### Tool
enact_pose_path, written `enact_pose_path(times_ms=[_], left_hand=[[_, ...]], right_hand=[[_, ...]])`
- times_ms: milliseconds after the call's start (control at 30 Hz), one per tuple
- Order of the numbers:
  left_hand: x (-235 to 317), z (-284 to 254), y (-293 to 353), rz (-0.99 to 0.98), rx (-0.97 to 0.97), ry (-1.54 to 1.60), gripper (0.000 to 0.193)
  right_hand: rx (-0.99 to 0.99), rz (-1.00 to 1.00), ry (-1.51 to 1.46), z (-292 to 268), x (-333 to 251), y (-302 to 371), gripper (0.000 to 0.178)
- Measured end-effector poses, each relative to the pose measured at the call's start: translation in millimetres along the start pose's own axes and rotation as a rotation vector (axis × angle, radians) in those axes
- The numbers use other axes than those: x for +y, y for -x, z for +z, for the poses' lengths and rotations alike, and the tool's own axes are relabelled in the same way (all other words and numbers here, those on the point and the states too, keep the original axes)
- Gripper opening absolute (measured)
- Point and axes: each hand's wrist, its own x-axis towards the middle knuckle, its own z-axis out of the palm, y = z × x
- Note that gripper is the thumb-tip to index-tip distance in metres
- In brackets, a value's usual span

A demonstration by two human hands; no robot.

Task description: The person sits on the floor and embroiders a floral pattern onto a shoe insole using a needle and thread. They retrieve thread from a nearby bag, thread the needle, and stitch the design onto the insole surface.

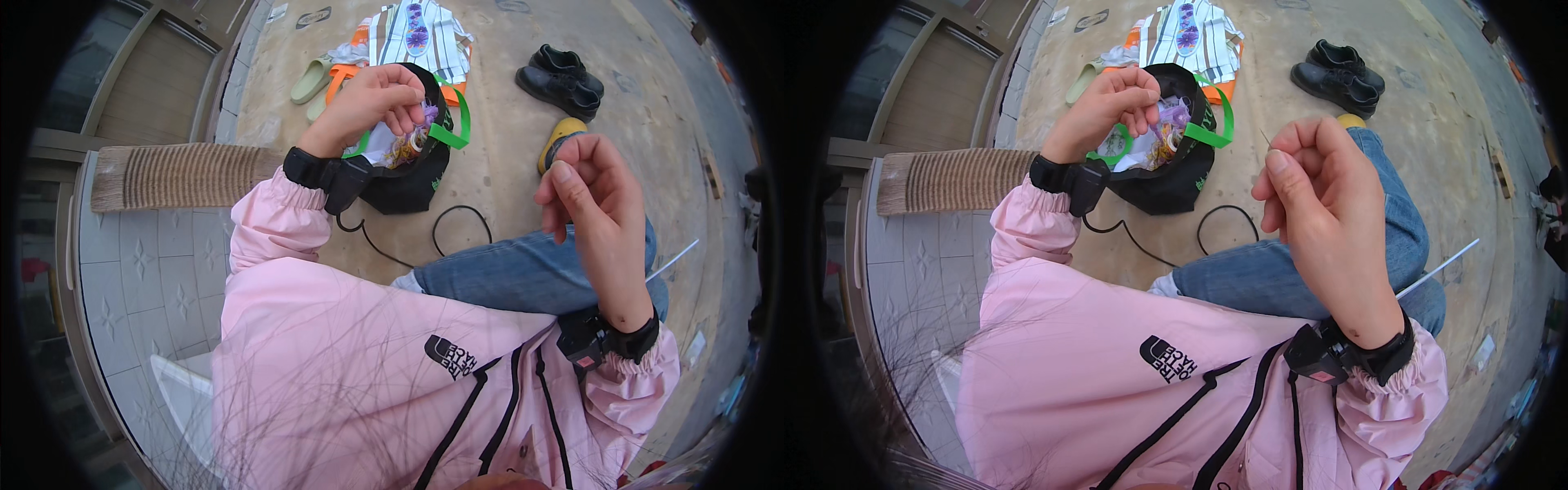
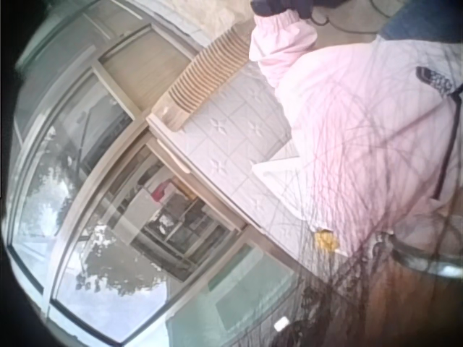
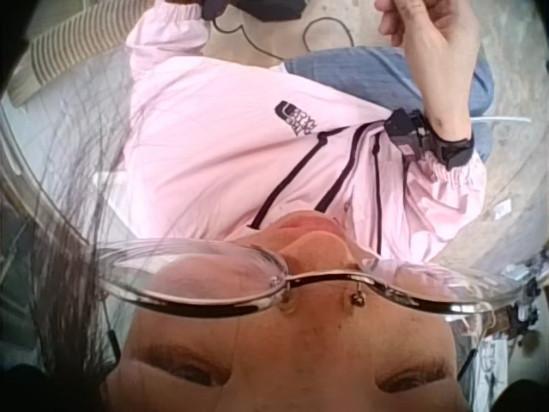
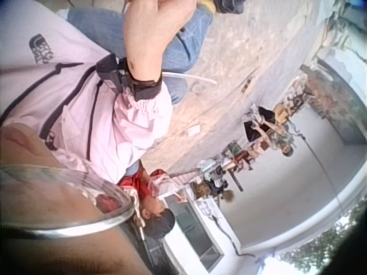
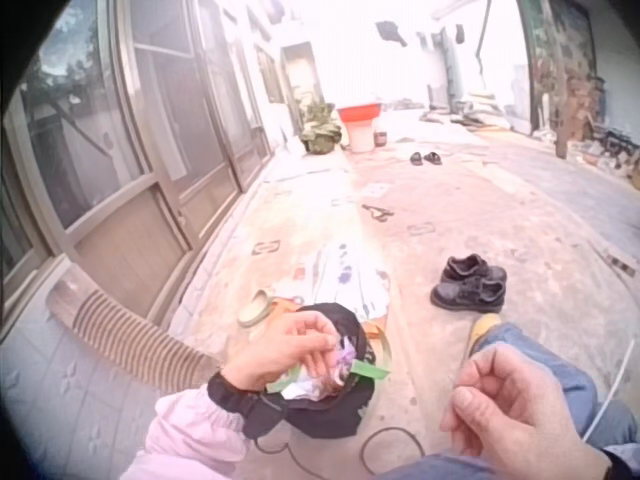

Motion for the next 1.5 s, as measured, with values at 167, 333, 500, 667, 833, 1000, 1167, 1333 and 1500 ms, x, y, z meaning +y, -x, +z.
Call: enact_pose_path(times_ms=[167,333,500,667,833,1000,1167,1333,1500], left_hand=[[-17.1,6.9,11.1,-0.02,-0.029,0.112,0.017],[-18.8,15.3,17.0,-0.017,-0.031,0.16,0.017],[-20.9,18.9,17.3,-0.018,-0.063,0.116,0.017],[-25.1,28.6,19.2,-0.037,-0.069,0.085,0.018],[-35.5,36.8,20.3,-0.054,-0.016,0.108,0.016],[-41.2,40.0,14.9,-0.08,-0.002,0.166,0.016],[-41.9,41.1,12.6,-0.12,0.007,0.196,0.02],[-43.9,44.2,13.1,-0.146,0.029,0.131,0.021],[-45.2,45.1,10.8,-0.122,0.041,0.197,0.018]], right_hand=[[-0.18,0.286,-0.177,35.9,24.8,-53.6,0.017],[-0.228,0.416,-0.294,62.7,79.6,-94.0,0.019],[-0.313,0.414,-0.48,64.0,101.5,-112.2,0.019],[-0.268,0.422,-0.524,56.4,107.4,-117.3,0.015],[-0.166,0.434,-0.502,59.2,106.1,-117.8,0.01],[-0.157,0.407,-0.473,55.0,107.4,-118.6,0.011],[-0.122,0.374,-0.423,55.1,110.5,-119.0,0.014],[-0.123,0.32,-0.388,53.0,111.3,-116.5,0.014],[-0.132,0.345,-0.443,51.2,109.8,-119.3,0.01]])
